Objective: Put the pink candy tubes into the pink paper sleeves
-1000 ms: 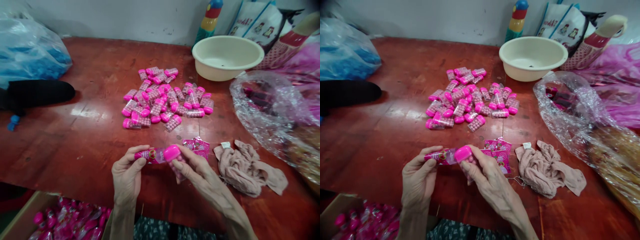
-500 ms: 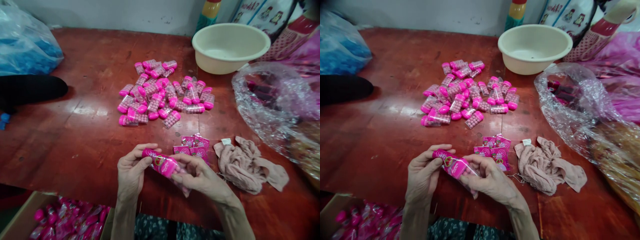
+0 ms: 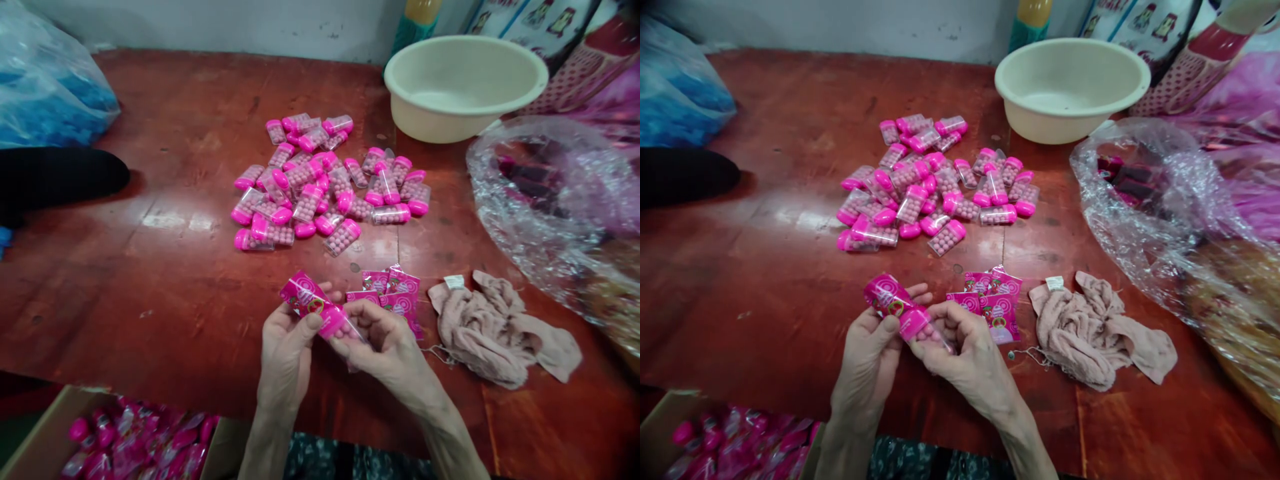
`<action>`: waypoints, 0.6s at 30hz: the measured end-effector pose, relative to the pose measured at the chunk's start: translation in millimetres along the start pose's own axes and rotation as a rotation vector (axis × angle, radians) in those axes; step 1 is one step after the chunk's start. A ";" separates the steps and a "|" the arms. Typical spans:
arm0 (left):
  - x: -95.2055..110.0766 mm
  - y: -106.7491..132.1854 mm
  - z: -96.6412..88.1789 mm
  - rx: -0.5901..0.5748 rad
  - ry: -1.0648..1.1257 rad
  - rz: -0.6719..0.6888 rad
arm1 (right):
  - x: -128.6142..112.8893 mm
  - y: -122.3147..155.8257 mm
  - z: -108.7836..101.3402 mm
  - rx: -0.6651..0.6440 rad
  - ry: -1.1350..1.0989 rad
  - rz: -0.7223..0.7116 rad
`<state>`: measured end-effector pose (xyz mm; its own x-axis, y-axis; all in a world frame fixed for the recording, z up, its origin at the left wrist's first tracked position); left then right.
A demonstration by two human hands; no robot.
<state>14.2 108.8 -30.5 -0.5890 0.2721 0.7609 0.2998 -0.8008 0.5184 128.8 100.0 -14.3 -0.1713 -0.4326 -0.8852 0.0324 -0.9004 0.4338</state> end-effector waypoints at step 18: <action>-12.4 4.0 3.6 0.005 0.042 -0.173 | -17.1 32.6 -2.4 0.350 0.323 -0.471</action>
<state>25.4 104.1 -36.4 -0.6625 0.3829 0.6438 0.1951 -0.7416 0.6419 135.2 77.9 14.6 0.2160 -0.0375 -0.9757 -0.3046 -0.9520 -0.0308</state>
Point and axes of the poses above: each hand's wrist, its own y-axis away from the middle knuckle, its own z-axis out of the palm, x = y × z, the point moved 8 cm from there along -y, towards the middle knuckle, and after that the axes turned 15 degrees about x, right-handed, at the moved point
